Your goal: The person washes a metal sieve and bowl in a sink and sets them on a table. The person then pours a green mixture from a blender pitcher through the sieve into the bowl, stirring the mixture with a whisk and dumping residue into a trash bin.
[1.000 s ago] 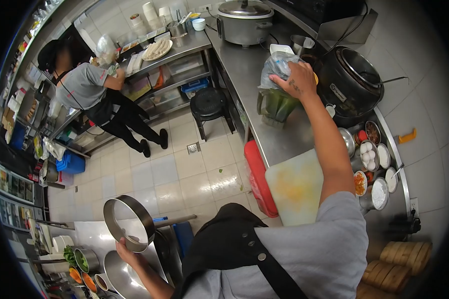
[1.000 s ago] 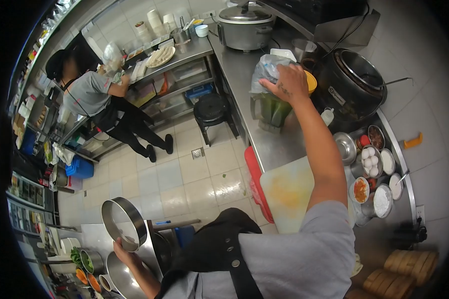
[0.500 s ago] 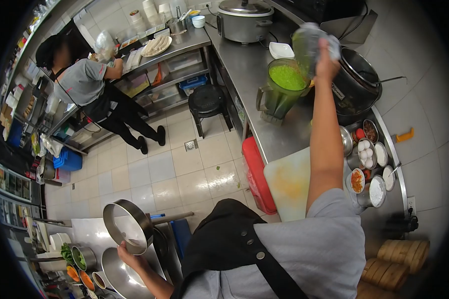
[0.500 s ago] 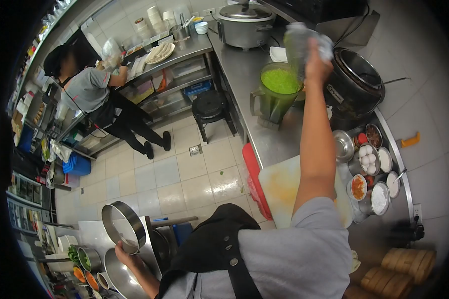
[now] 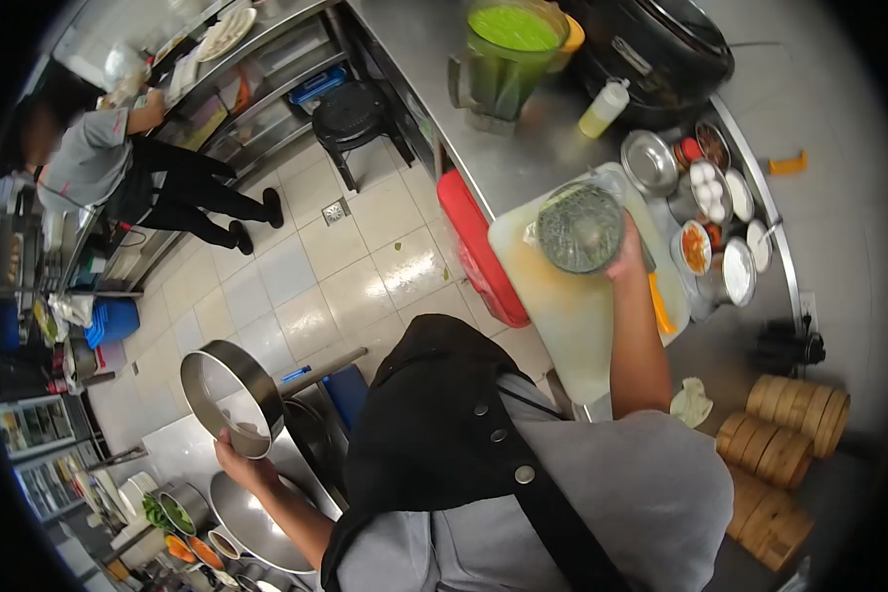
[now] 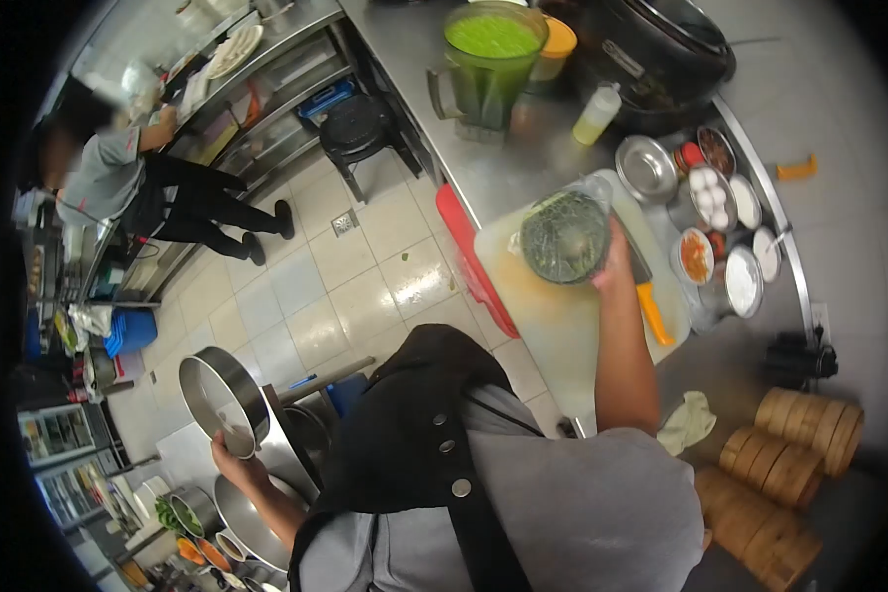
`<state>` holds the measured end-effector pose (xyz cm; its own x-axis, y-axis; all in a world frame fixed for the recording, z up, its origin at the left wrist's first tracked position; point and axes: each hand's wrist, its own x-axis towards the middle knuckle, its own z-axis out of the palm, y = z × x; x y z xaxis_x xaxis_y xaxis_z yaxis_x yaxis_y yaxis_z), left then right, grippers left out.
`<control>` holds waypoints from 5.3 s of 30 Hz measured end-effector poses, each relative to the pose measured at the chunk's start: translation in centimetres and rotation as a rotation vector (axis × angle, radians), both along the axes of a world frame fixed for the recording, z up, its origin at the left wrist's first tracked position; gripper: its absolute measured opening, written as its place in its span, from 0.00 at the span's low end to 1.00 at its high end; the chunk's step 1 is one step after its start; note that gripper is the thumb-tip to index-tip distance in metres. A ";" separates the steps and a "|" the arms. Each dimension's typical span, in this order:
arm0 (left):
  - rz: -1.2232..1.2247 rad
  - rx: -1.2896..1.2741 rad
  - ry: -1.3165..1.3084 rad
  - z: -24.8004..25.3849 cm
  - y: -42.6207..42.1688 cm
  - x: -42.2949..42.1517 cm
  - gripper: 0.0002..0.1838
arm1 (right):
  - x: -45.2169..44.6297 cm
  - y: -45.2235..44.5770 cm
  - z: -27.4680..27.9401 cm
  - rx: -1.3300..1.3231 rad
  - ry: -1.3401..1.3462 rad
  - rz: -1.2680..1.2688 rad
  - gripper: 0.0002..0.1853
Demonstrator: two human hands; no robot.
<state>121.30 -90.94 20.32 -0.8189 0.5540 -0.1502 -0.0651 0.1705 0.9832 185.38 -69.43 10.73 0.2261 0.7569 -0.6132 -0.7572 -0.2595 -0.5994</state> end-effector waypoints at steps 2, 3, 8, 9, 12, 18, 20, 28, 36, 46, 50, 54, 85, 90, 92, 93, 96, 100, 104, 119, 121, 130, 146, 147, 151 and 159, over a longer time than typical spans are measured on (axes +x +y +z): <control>-0.081 0.054 0.006 0.0 1.8 -0.1 0.15 | 0.9 -1.1 -0.8 -0.151 -0.340 0.013 0.28; -0.120 0.070 0.028 0.6 2.9 0.6 0.15 | 2.3 -1.6 -1.8 -0.257 -0.590 0.046 0.29; -0.124 0.054 0.096 3.1 5.3 3.1 0.16 | 1.4 -3.1 7.9 -0.555 -1.916 0.228 0.28; -0.134 0.045 0.152 3.2 5.2 3.3 0.16 | 0.5 -2.7 9.7 -0.458 -2.026 0.095 0.27; -0.160 0.052 0.173 2.8 3.9 2.5 0.15 | -5.4 2.3 13.5 0.192 -1.388 0.098 0.24; 0.214 0.038 0.246 -0.7 -3.2 -1.7 0.16 | -20.3 20.1 5.1 0.501 -1.157 0.100 0.33; 0.306 0.012 0.261 -1.2 -7.8 -3.8 0.19 | -23.1 23.8 5.4 0.449 -1.218 -0.031 0.34; 0.813 -0.041 0.017 0.5 -20.6 -1.3 0.23 | -23.7 25.1 5.0 0.191 -1.249 -0.662 0.36; 0.935 -0.190 0.149 0.1 -22.3 -1.0 0.14 | -12.1 25.3 -0.7 0.012 -2.167 -0.612 0.12; 0.947 -0.231 0.089 1.4 -22.6 -1.0 0.16 | -19.8 13.2 8.7 0.643 -0.852 -0.189 0.22; 0.924 -0.219 0.089 0.4 -23.3 -1.7 0.16 | -22.4 9.6 11.1 0.830 -0.620 0.135 0.23; 0.842 -0.222 0.071 0.0 -23.8 -2.7 0.15 | -26.3 5.9 13.0 0.931 -0.282 0.477 0.23; 0.706 -0.147 0.323 -0.3 -28.9 -4.9 0.18 | -58.2 -18.9 23.1 1.180 -0.715 1.913 0.19; 0.766 -0.131 0.312 -0.7 -28.5 -4.5 0.16 | -60.1 -19.0 23.9 1.273 -0.850 1.944 0.20; 0.784 -0.137 0.319 -0.9 -28.3 -4.4 0.16 | -60.8 -19.3 24.3 1.317 -0.941 1.921 0.21; 0.791 -0.146 0.328 -1.2 -28.2 -4.4 0.15 | -61.1 -19.2 24.4 1.305 -0.949 1.939 0.21; 0.811 -0.175 0.351 -1.9 -28.1 -4.4 0.15 | -62.0 -18.9 24.6 1.328 -0.965 1.981 0.20; 0.837 -0.189 0.358 -1.8 -27.7 -4.3 0.14 | -62.9 -18.7 25.0 1.379 -1.002 2.000 0.20; 0.836 -0.218 0.362 -1.5 -27.6 -4.2 0.13 | -63.6 -18.8 25.2 1.381 -0.944 2.056 0.19; 0.857 -0.187 0.308 -1.7 -27.7 -4.0 0.15 | -65.6 -19.5 26.1 1.544 -0.961 2.115 0.19; 0.865 -0.192 0.305 -1.7 -27.8 -4.0 0.15 | -65.6 -20.0 26.2 1.518 -0.942 2.114 0.19; 0.867 -0.212 0.311 -1.4 -28.3 -3.7 0.15 | -66.0 -20.3 27.2 1.534 -1.018 2.155 0.17; 0.794 -0.284 0.357 -1.6 -28.9 -3.9 0.15 | -65.9 -21.2 28.5 1.586 -1.096 2.149 0.18; 0.798 -0.285 0.365 -1.5 -28.9 -3.9 0.15 | -65.9 -21.2 28.5 1.604 -1.104 2.141 0.19; 0.806 -0.270 0.421 -1.6 -29.0 -3.9 0.15 | -65.8 -21.4 28.6 1.627 -1.101 2.139 0.19; 0.781 -0.295 0.427 -0.9 -29.3 -3.7 0.16 | -65.5 -22.1 29.6 1.642 -1.105 2.130 0.19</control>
<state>117.60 -120.20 19.40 -0.9610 -0.1887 0.2023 0.0904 0.4771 0.8742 119.90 -91.56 40.31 -0.9731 -0.1612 -0.1649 -0.0225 0.7780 -0.6279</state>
